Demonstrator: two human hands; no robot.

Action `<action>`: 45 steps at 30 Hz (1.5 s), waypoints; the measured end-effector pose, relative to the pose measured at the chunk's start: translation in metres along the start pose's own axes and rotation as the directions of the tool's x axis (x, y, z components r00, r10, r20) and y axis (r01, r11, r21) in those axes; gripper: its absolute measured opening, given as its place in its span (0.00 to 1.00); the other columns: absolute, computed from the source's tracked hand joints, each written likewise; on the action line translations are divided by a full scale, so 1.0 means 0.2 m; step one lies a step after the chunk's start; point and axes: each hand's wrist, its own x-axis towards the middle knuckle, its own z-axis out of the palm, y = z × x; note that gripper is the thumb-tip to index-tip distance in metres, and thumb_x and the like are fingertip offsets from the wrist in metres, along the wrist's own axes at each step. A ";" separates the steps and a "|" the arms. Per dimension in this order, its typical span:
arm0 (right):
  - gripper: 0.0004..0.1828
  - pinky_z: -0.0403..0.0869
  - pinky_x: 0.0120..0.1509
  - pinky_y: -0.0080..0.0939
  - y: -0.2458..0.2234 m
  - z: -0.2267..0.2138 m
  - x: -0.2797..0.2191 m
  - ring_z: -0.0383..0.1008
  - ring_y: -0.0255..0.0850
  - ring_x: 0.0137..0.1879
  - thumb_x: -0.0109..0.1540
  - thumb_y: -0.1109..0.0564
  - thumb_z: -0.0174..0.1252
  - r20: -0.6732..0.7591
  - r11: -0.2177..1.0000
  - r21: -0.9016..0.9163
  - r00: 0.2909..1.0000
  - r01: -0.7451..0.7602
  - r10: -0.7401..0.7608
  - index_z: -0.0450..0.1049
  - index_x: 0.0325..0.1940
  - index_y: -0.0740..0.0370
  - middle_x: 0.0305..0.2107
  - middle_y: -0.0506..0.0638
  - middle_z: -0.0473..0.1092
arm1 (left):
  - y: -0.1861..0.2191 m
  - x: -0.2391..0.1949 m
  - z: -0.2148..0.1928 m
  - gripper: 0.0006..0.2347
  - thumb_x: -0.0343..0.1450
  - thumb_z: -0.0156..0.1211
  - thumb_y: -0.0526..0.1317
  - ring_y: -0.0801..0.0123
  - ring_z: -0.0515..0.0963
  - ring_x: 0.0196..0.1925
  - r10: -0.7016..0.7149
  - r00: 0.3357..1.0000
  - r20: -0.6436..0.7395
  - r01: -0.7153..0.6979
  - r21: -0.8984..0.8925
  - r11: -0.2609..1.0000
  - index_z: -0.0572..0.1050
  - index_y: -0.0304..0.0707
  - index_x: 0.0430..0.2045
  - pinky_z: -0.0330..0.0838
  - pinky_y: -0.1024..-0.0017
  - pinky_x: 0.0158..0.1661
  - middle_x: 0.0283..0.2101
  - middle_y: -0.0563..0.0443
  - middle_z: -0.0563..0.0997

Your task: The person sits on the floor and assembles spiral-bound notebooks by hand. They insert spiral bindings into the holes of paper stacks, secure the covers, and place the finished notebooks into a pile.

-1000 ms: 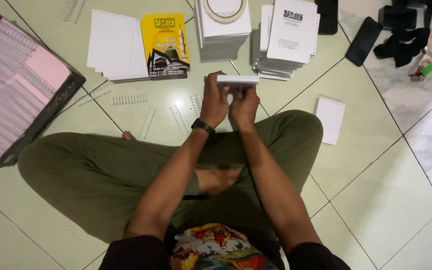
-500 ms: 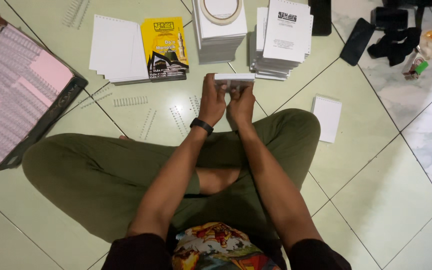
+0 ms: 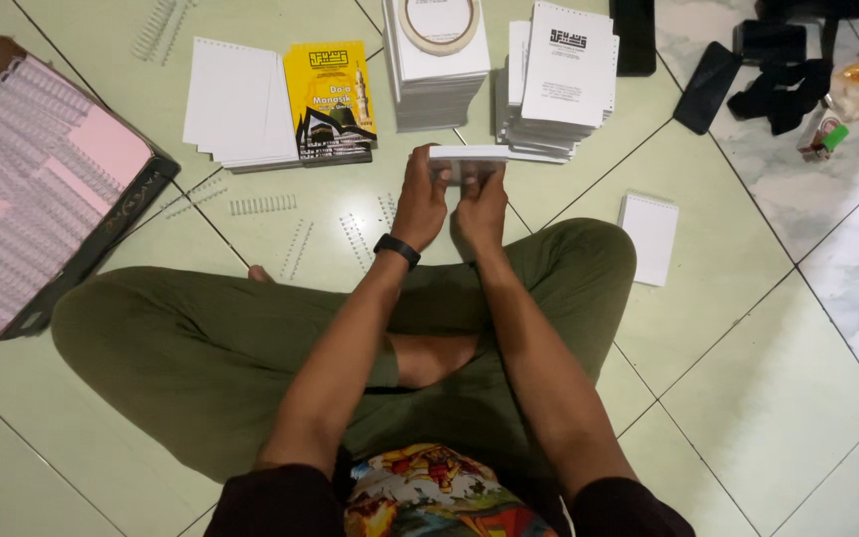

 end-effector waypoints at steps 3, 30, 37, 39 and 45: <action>0.12 0.73 0.58 0.68 0.15 0.05 0.04 0.72 0.70 0.60 0.69 0.62 0.46 -0.006 1.000 0.012 1.000 -0.014 0.014 0.62 0.58 0.60 0.51 0.68 0.74 | -0.11 0.00 0.04 0.10 0.81 0.44 0.37 0.37 0.71 0.61 -0.004 1.000 -0.002 0.004 0.007 1.000 0.62 0.38 0.55 0.45 0.42 0.74 0.48 0.36 0.72; 0.11 0.74 0.37 0.48 -0.32 -0.33 -0.32 0.71 0.46 0.29 0.63 0.60 0.67 0.135 0.945 0.124 0.939 0.302 -0.317 0.77 0.47 0.67 0.22 0.62 0.69 | 0.70 -0.28 -0.49 0.18 0.78 0.55 0.44 0.35 0.78 0.54 0.013 0.999 -0.031 -0.015 -0.047 0.999 0.65 0.26 0.55 0.69 0.43 0.55 0.47 0.24 0.76; 0.32 0.74 0.55 0.38 -0.49 -0.17 -0.28 0.78 0.35 0.36 0.61 0.35 0.59 0.427 0.935 0.347 0.900 -0.074 -0.087 0.69 0.58 0.60 0.31 0.50 0.77 | 0.68 -0.18 -0.83 0.24 0.75 0.51 0.57 0.56 0.80 0.51 0.095 0.973 -0.208 -0.087 0.052 0.995 0.67 0.36 0.54 0.78 0.63 0.44 0.51 0.42 0.79; 0.16 0.75 0.48 0.38 -0.26 0.00 -0.20 0.76 0.35 0.39 0.65 0.48 0.62 0.423 0.977 -0.110 0.881 -0.183 0.212 0.72 0.54 0.55 0.32 0.46 0.76 | 0.60 -0.17 -0.96 0.38 0.75 0.54 0.59 0.41 0.51 0.79 -0.261 0.918 -0.299 0.315 0.146 0.938 0.47 0.30 0.72 0.50 0.44 0.73 0.77 0.30 0.51; 0.27 0.69 0.63 0.56 -0.38 0.31 -0.49 0.70 0.57 0.62 0.65 0.49 0.62 0.582 0.894 -0.409 0.807 0.184 0.100 0.67 0.62 0.66 0.57 0.62 0.70 | 0.26 -0.14 -1.07 0.20 0.75 0.61 0.43 0.54 0.75 0.64 -0.088 0.879 -0.469 0.076 -0.044 0.996 0.66 0.35 0.60 0.69 0.60 0.64 0.62 0.40 0.75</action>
